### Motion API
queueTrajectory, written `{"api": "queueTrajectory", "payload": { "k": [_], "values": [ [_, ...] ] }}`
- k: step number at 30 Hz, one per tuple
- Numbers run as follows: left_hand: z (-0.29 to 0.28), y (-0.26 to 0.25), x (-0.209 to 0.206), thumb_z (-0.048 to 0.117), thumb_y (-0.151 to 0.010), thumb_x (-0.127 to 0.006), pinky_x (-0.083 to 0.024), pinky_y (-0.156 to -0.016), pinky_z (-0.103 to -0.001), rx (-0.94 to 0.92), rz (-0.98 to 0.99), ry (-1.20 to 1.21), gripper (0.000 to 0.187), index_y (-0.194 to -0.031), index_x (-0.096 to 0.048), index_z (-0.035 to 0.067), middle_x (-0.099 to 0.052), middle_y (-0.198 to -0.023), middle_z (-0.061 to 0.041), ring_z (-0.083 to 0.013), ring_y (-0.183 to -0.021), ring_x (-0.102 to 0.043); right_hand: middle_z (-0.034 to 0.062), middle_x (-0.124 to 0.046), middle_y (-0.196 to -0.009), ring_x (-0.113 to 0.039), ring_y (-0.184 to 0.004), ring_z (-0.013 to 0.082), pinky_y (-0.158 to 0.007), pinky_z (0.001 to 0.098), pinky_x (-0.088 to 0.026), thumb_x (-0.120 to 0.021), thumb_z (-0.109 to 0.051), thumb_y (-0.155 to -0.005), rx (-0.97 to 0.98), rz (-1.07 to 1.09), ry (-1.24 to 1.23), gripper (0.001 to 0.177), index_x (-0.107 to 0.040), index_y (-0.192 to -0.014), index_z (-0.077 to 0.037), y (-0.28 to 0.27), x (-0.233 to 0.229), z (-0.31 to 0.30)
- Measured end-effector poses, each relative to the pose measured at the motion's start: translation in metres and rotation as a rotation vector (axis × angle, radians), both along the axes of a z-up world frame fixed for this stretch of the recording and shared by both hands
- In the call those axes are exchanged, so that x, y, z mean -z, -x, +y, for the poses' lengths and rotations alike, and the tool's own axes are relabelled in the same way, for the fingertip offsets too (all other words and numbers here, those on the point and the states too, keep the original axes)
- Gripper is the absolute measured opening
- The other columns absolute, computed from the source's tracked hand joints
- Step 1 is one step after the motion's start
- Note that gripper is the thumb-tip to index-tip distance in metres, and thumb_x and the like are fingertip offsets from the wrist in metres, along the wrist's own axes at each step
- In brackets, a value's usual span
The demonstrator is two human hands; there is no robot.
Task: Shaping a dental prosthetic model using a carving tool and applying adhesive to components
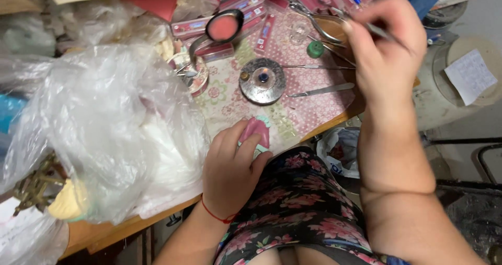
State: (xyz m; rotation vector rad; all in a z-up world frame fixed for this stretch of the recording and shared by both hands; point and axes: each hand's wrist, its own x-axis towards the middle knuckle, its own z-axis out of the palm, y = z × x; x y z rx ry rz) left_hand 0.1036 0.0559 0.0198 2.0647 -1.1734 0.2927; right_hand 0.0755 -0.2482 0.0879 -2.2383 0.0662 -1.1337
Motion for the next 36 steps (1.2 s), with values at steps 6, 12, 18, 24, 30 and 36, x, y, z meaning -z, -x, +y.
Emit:
{"api": "queueTrajectory", "payload": {
  "k": [6, 12, 18, 24, 30, 36],
  "values": [
    [-0.006, 0.000, 0.016, 0.028, -0.093, -0.078, -0.057, -0.092, -0.051, -0.047, -0.133, 0.185, 0.034, -0.117, -0.066, 0.007, -0.063, -0.124, -0.019, -0.0400, -0.105, -0.066, 0.0264, -0.074, -0.098, -0.080, -0.082, 0.0294, -0.073, 0.0378, -0.069, -0.053, -0.026, -0.103, -0.336, -0.095, -1.042, 0.027, -0.053, -0.113, -0.001, 0.001, 0.075, 0.071],
    [0.002, 0.008, 0.008, 0.035, -0.093, -0.078, -0.057, -0.094, -0.052, -0.056, -0.084, 0.304, 0.032, -0.111, -0.069, 0.010, -0.068, -0.123, -0.016, -0.0387, -0.107, -0.067, 0.0284, -0.070, -0.086, -0.077, -0.069, 0.0295, -0.062, 0.0377, -0.069, -0.060, -0.018, -0.097, -0.378, -0.129, -1.124, 0.021, -0.055, -0.099, 0.002, -0.002, 0.102, 0.065],
    [0.009, 0.001, 0.009, 0.036, -0.090, -0.081, -0.056, -0.090, -0.052, -0.092, -0.110, 0.153, 0.034, -0.111, -0.072, 0.010, -0.066, -0.124, -0.016, -0.0392, -0.107, -0.064, 0.0233, -0.070, -0.084, -0.076, -0.067, 0.0248, -0.062, 0.0326, -0.070, -0.061, -0.014, -0.096, -0.362, -0.135, -1.128, 0.017, -0.057, -0.104, 0.000, -0.002, 0.084, 0.081],
    [0.003, 0.004, 0.019, 0.043, -0.090, -0.077, -0.055, -0.087, -0.049, -0.112, -0.133, 0.048, 0.039, -0.114, -0.072, 0.013, -0.065, -0.130, -0.013, -0.0372, -0.113, -0.064, 0.0222, -0.071, -0.087, -0.077, -0.070, 0.0240, -0.066, 0.0351, -0.071, -0.060, -0.013, -0.096, -0.359, -0.127, -1.140, 0.017, -0.058, -0.105, 0.002, 0.001, 0.089, 0.076],
    [-0.001, 0.005, 0.028, 0.043, -0.093, -0.075, -0.056, -0.084, -0.046, -0.142, -0.149, 0.035, 0.037, -0.116, -0.073, 0.014, -0.065, -0.127, -0.012, -0.0347, -0.110, -0.065, 0.0254, -0.073, -0.092, -0.079, -0.076, 0.0265, -0.069, 0.0347, -0.072, -0.057, -0.015, -0.096, -0.358, -0.069, -1.155, 0.026, -0.062, -0.110, 0.005, 0.003, 0.091, 0.073],
    [0.002, 0.002, 0.034, 0.044, -0.092, -0.077, -0.056, -0.085, -0.045, -0.131, -0.174, 0.053, 0.038, -0.115, -0.076, 0.014, -0.068, -0.123, -0.013, -0.0346, -0.108, -0.066, 0.0324, -0.073, -0.101, -0.080, -0.084, 0.0355, -0.073, 0.0402, -0.071, -0.054, -0.018, -0.096, -0.393, -0.045, -1.153, 0.032, -0.063, -0.114, 0.008, 0.004, 0.093, 0.071]
  ]
}}
